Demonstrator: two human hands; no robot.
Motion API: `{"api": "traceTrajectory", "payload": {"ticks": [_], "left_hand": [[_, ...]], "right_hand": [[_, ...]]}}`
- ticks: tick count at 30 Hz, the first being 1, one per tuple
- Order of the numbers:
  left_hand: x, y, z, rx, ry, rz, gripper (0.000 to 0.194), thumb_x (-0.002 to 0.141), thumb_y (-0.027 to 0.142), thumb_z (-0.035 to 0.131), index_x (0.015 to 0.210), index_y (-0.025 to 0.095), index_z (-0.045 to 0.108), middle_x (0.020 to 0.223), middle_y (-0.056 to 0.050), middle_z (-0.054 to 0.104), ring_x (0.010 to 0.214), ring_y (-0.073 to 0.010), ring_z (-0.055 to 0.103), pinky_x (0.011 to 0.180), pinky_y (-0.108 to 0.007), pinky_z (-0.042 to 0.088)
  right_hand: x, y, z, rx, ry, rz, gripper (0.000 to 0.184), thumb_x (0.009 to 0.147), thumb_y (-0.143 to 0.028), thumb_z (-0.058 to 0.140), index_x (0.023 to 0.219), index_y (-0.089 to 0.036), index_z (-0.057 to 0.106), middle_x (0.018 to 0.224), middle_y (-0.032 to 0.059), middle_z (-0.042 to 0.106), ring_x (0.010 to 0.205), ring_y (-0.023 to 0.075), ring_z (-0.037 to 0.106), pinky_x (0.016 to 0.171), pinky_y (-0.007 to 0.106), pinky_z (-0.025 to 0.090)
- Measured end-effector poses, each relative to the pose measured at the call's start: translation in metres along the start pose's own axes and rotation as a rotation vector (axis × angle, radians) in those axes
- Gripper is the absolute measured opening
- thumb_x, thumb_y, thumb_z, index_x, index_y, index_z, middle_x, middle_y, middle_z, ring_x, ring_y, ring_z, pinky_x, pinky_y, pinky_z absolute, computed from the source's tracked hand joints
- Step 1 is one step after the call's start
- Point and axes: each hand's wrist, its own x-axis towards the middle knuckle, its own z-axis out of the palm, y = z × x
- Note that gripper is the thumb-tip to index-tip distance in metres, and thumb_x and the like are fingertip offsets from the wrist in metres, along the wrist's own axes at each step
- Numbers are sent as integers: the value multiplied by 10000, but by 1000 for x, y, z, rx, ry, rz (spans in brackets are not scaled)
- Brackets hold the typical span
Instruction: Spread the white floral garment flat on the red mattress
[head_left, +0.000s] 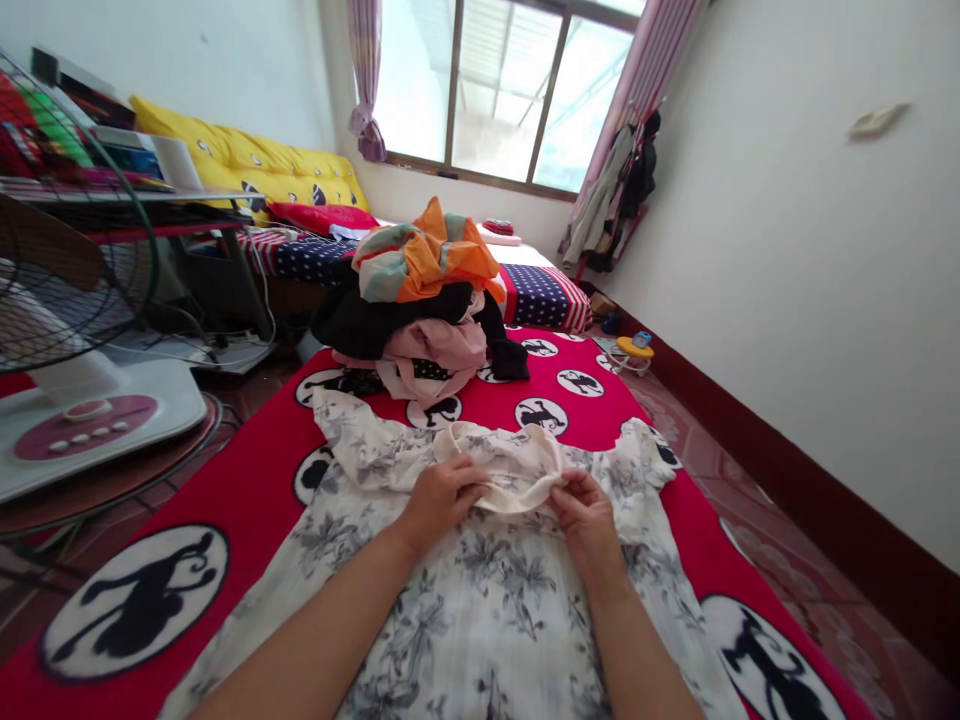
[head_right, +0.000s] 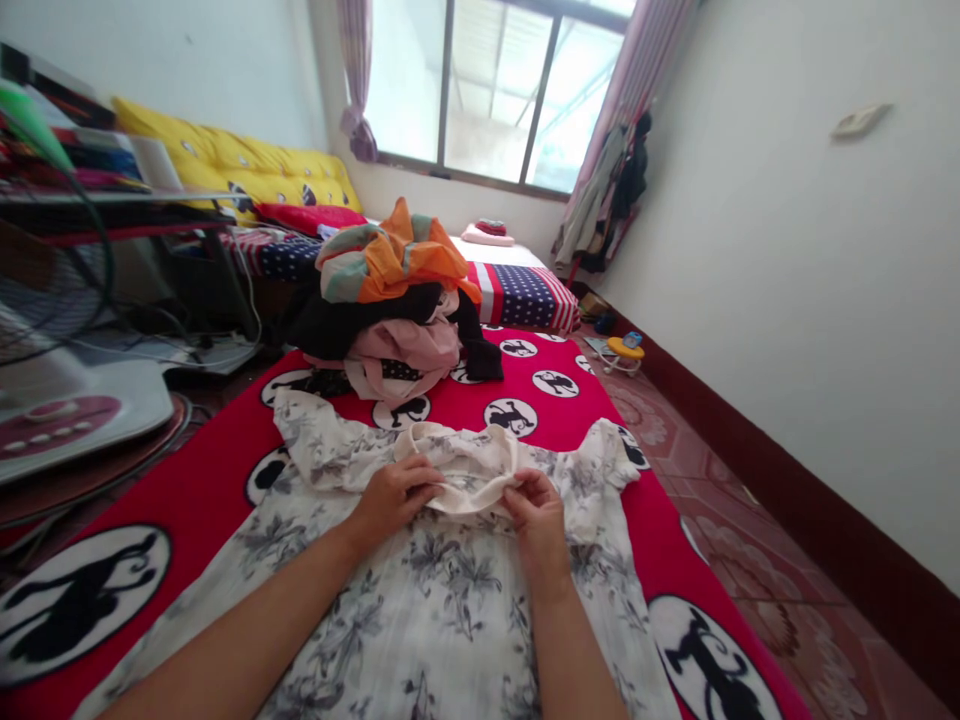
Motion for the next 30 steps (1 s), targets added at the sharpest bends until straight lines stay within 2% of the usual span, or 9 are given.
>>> {"api": "traceTrajectory", "payload": {"ticks": [8,11,14,17,19,21,23,27,30], "left_hand": [[5,-1,-6,-130,297,-46,145,902,241,555,819,175,653,796,-21,596,764,-149,573,705,-260,438],[5,-1,-6,-109,297,-16,129,900,240,558,836,176,650,806,-24,593,771,-150,574,711,-262,440],[3,0,-7,-77,263,25,124,903,239,553,866,180,655,820,-28,593,760,-146,578,693,-256,444],[1,2,-9,-51,219,71,126,902,236,550,876,183,662,825,-32,596,731,-137,577,669,-246,445],[-1,3,-11,-41,194,98,121,894,234,558,869,182,664,831,-37,602,741,-139,581,678,-246,450],[-2,5,-12,-30,170,120,119,881,236,571,838,179,666,827,-40,606,749,-142,584,689,-251,455],[-2,7,-13,-15,144,141,125,868,244,584,803,175,666,820,-44,606,745,-145,582,686,-255,457],[-3,8,-14,4,107,170,126,843,268,608,785,171,664,824,-50,611,737,-148,580,669,-260,460],[-2,8,-14,0,97,177,130,839,279,613,782,173,661,827,-51,616,740,-150,584,670,-263,468]], "right_hand": [[3,-6,-3,160,90,44,349,462,-79,746,776,-223,703,717,-42,695,670,113,644,655,223,546],[2,-7,-1,163,134,52,387,455,-102,729,830,-202,725,766,-16,710,686,120,643,640,216,540],[4,-7,-1,106,237,16,304,556,-255,738,851,-185,717,812,8,700,685,144,630,580,245,533],[6,-5,-5,-71,450,-116,275,632,-369,719,830,-180,691,830,20,676,696,157,610,543,251,501],[6,-5,-7,-287,527,-278,262,679,-391,685,829,-177,674,930,49,671,817,190,619,629,281,511],[4,-6,-7,-543,511,-455,249,747,-405,631,832,-173,663,1031,80,650,978,224,595,772,321,501],[4,-8,-5,-741,433,-535,287,800,-430,576,886,-167,652,1069,102,630,1042,237,570,828,337,480],[15,-14,0,-968,284,-364,555,779,-526,553,1165,-128,564,1135,159,601,933,249,608,765,357,490],[31,-21,2,-1131,160,-240,552,665,-441,657,1134,-153,607,900,88,679,753,232,621,723,355,477]]}}
